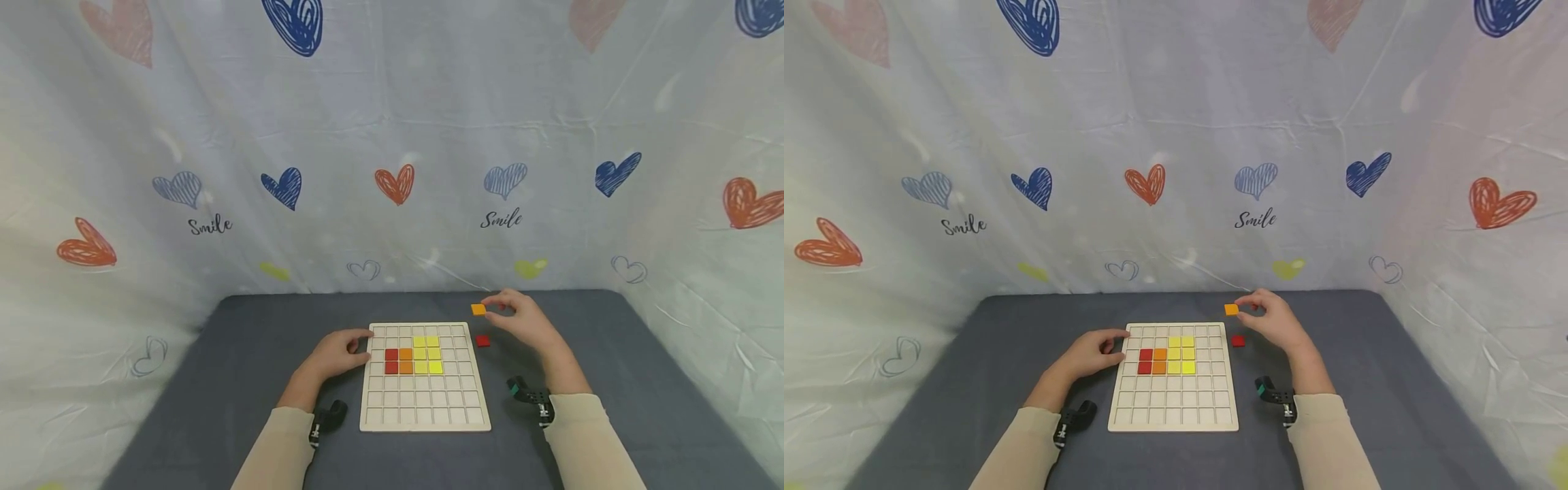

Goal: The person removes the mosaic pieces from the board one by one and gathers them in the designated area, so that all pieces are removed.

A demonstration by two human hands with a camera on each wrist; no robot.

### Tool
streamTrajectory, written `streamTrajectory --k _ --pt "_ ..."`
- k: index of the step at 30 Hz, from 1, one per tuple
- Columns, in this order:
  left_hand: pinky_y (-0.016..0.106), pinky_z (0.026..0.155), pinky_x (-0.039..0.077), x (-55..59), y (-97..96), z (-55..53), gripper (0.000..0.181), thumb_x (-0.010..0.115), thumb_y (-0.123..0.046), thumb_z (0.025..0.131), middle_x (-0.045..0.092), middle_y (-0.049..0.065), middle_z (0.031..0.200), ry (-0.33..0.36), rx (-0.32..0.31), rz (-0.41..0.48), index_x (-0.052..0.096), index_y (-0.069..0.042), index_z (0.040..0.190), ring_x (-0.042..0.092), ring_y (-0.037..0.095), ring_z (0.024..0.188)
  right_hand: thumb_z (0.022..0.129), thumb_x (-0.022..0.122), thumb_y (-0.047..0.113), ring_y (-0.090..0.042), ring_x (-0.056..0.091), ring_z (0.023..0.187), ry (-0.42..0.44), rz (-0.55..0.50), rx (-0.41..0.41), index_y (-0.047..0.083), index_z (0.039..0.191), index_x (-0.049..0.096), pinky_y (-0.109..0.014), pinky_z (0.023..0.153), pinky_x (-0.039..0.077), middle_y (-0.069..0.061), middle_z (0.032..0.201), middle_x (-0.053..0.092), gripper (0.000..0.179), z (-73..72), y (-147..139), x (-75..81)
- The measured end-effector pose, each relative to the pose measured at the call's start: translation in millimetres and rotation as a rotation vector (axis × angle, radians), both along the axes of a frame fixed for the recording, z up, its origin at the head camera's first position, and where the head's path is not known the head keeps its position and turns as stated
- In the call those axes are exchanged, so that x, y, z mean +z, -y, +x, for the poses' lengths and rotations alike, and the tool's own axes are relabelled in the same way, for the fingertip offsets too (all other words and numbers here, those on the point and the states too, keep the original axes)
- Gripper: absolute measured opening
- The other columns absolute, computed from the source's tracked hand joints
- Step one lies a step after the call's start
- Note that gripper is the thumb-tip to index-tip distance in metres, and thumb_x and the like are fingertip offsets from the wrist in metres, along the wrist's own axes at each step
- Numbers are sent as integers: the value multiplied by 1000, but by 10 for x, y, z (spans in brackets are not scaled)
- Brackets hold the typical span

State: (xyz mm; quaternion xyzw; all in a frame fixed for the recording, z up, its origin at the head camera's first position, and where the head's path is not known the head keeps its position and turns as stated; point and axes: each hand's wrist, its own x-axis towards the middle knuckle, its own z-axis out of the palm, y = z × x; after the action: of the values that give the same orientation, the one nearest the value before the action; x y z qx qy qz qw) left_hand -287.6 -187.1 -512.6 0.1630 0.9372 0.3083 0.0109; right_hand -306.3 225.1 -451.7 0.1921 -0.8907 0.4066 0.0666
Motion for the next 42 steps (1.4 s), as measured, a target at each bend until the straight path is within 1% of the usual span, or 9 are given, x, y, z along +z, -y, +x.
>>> streamTrajectory --k 8,11,14,17,22,26,30,35,42 --pt "33 62 36 30 -1 13 44 78 -24 91 49 -2 69 4 0 1 70 -17 134 42 13 60 94 75 12 -25 43 87 -20 28 -16 3 118 74 -40 71 36 -6 94 53 25 -41 -185 -76" --pt "33 61 36 24 2 16 45 78 -24 91 49 -3 68 0 -6 7 69 -17 134 42 12 59 95 75 14 -25 44 88 -3 35 -9 3 118 75 -40 73 38 -7 96 56 26 -55 -263 -120" --pt "33 61 36 12 8 16 45 78 -24 91 48 -3 68 -2 -9 13 69 -17 134 41 12 59 95 75 17 -26 49 94 31 51 -14 3 118 75 -43 79 43 -8 104 62 27 -68 -328 -167" --pt "33 61 36 4 10 15 45 78 -24 90 49 -3 68 -3 -6 16 69 -18 134 41 12 59 94 76 19 -28 52 97 74 70 -39 5 118 75 -46 84 45 -9 107 64 28 -81 -374 -209" --pt "33 61 36 12 1 15 45 78 -24 90 49 -3 69 5 10 9 70 -18 134 43 12 60 92 77 20 -26 52 92 157 94 -67 4 116 75 -43 79 44 -8 104 64 29 -95 -397 -278" --pt "33 60 35 19 -2 11 46 78 -25 91 49 -2 69 13 14 5 69 -19 135 43 13 60 91 77 18 -24 50 87 210 106 -65 3 115 75 -40 74 42 -7 97 61 29 -102 -401 -328" --pt "33 60 35 31 -6 12 45 78 -24 91 49 -2 69 12 9 1 69 -18 135 42 13 60 89 77 16 -23 50 84 229 121 -63 1 114 75 -39 72 41 -6 92 58 29 -103 -410 -360" --pt "33 60 35 40 -11 18 45 78 -24 91 49 -2 70 6 4 0 69 -17 135 42 13 60 88 78 15 -23 51 84 251 147 -64 0 113 75 -38 72 42 -7 94 60 29 -106 -424 -403" --pt "32 61 35 41 -5 22 45 78 -23 91 49 -3 70 6 1 0 69 -17 135 43 13 61 86 78 12 -22 53 82 247 198 -66 0 112 75 -38 73 45 -8 96 62 29 -130 -411 -472"
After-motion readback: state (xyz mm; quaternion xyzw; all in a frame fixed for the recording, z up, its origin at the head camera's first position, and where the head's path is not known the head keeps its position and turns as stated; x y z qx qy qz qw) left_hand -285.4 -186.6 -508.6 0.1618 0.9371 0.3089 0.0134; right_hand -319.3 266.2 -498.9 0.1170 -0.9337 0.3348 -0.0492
